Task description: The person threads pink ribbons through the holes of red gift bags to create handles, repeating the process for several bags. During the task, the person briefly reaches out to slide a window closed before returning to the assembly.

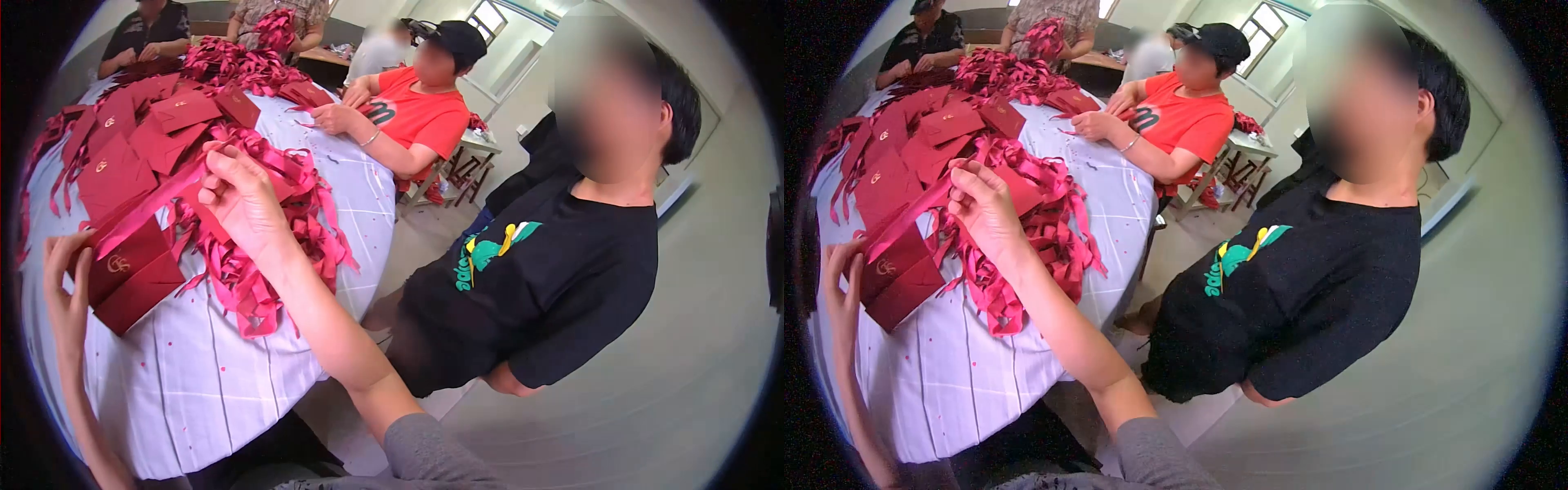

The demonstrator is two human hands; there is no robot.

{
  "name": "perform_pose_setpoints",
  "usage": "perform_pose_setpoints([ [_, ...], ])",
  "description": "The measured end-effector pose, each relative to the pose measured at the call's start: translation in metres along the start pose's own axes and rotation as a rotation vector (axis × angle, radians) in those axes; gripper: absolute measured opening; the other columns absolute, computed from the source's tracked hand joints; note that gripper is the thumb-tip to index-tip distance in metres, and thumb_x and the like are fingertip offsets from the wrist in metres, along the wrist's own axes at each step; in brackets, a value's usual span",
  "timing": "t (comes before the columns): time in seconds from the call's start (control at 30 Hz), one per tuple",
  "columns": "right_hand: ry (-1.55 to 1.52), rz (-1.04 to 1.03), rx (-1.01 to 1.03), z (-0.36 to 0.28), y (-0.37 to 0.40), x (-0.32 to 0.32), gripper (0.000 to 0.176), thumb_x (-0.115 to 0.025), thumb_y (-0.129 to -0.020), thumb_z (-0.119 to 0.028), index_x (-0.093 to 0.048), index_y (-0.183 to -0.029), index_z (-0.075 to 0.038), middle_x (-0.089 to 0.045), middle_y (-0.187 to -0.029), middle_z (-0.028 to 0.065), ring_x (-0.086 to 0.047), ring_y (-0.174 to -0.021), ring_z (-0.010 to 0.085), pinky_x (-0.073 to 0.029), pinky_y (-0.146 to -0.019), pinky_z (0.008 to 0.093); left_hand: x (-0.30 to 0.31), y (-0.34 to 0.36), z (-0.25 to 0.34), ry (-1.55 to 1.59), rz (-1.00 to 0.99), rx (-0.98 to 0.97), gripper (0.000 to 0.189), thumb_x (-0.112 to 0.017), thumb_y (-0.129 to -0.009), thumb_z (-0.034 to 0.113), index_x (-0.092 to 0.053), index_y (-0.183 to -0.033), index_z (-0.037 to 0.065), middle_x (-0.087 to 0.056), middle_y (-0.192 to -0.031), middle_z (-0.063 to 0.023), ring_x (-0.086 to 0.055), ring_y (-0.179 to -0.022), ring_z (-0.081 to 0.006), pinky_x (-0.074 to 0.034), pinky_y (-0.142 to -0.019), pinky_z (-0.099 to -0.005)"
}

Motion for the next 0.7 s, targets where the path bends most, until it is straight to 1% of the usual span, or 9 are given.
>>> perform_pose_setpoints([
  [0.07, -0.023, 0.015, 0.006, 0.008, 0.003, -0.004, 0.017, -0.062, -0.085, -0.011, -0.06, -0.101, -0.009, -0.06, -0.085, -0.0004, -0.055, -0.073, 0.0099, -0.047, -0.065, 0.0251, -0.001, -0.004, 0.02, -0.078, -0.03, -0.044, 0.017, -0.054, -0.084, -0.003, -0.06, -0.099, 0.0, -0.051, -0.085, -0.0087, -0.047, -0.084, -0.0193, -0.038, -0.073, -0.0262],
  [0.1, 0.0, -0.064, 0.004, 0.009, 0.004, -0.016, 0.013, -0.06, -0.086, -0.012, -0.06, -0.099, -0.011, -0.062, -0.093, 0.0045, -0.059, -0.082, 0.0148, -0.049, -0.074, 0.0291, -0.003, -0.006, 0.02, -0.076, -0.032, -0.029, 0.02, -0.054, -0.078, -0.007, -0.06, -0.096, 0.0, -0.05, -0.087, -0.0106, -0.047, -0.083, -0.0234, -0.038, -0.073, -0.0295],
  [0.2, -0.065, -0.168, 0.029, 0.014, 0.008, -0.042, 0.01, -0.056, -0.089, -0.014, -0.059, -0.098, -0.011, -0.061, -0.107, 0.0155, -0.058, -0.103, 0.0287, -0.049, -0.086, 0.0378, 0.005, -0.015, 0.044, -0.336, 0.013, -0.151, 0.024, -0.057, -0.067, -0.007, -0.058, -0.09, 0.001, -0.05, -0.098, -0.0152, -0.047, -0.094, -0.0335, -0.038, -0.084, -0.0408],
  [0.27, 0.01, -0.138, 0.026, 0.012, 0.015, -0.052, 0.006, -0.051, -0.091, -0.013, -0.054, -0.095, -0.009, -0.062, -0.1, 0.0147, -0.062, -0.093, 0.025, -0.05, -0.082, 0.038, 0.002, -0.02, 0.054, -0.313, -0.029, -0.212, 0.03, -0.053, -0.063, -0.009, -0.058, -0.092, 0.001, -0.05, -0.102, -0.0162, -0.046, -0.101, -0.0361, -0.036, -0.091, -0.0418],
  [0.33, 0.16, -0.118, 0.002, 0.02, 0.012, -0.05, 0.009, -0.05, -0.092, -0.012, -0.048, -0.099, -0.007, -0.058, -0.082, 0.0095, -0.061, -0.078, 0.0223, -0.053, -0.077, 0.0383, -0.007, -0.023, 0.063, -0.277, -0.155, -0.284, 0.04, -0.05, -0.062, -0.01, -0.057, -0.1, 0.001, -0.052, -0.099, -0.0153, -0.048, -0.097, -0.0353, -0.038, -0.087, -0.0425],
  [0.37, 0.282, -0.157, 0.029, 0.022, 0.01, -0.057, 0.009, -0.05, -0.092, -0.011, -0.048, -0.099, -0.005, -0.057, -0.08, 0.0086, -0.06, -0.074, 0.0204, -0.053, -0.074, 0.0374, -0.012, -0.026, 0.052, -0.267, -0.296, -0.213, 0.042, -0.05, -0.064, -0.012, -0.056, -0.104, 0.002, -0.051, -0.101, -0.0155, -0.047, -0.099, -0.0352, -0.038, -0.09, -0.0415],
  [0.47, 0.556, -0.162, -0.026, 0.041, 0.0, -0.069, 0.015, -0.053, -0.092, -0.012, -0.053, -0.099, 0.0, -0.057, -0.073, 0.0057, -0.057, -0.065, 0.0126, -0.051, -0.064, 0.0272, -0.025, -0.032, 0.038, -0.164, -0.386, -0.236, 0.032, -0.058, -0.07, -0.003, -0.057, -0.102, 0.002, -0.057, -0.096, -0.0145, -0.05, -0.095, -0.0315, -0.041, -0.085, -0.0385],
  [0.53, 0.765, -0.102, -0.024, 0.052, -0.003, -0.066, 0.019, -0.054, -0.092, -0.014, -0.053, -0.099, 0.004, -0.058, -0.069, 0.0045, -0.055, -0.061, 0.01, -0.047, -0.059, 0.0223, -0.028, -0.041, 0.032, -0.151, -0.452, -0.141, 0.025, -0.063, -0.074, 0.006, -0.059, -0.098, 0.001, -0.059, -0.09, -0.0141, -0.053, -0.089, -0.0303, -0.043, -0.079, -0.0383],
  [0.7, 0.899, 0.026, -0.023, 0.073, 0.005, -0.041, 0.017, -0.054, -0.092, -0.013, -0.054, -0.094, 0.003, -0.055, -0.064, 0.0025, -0.05, -0.054, 0.0066, -0.042, -0.052, 0.0196, -0.043, -0.045, 0.005, 0.019, -0.463, -0.004, 0.023, -0.065, -0.076, 0.012, -0.063, -0.095, 0.001, -0.064, -0.085, -0.0158, -0.058, -0.081, -0.0306, -0.046, -0.074, -0.0372],
])
Point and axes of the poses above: each hand's wrist, its own y-axis away from the middle knuckle, its own x-axis out of the back of the hand, z = x × y, the point moved 9 cm from there along -y, towards the middle knuckle
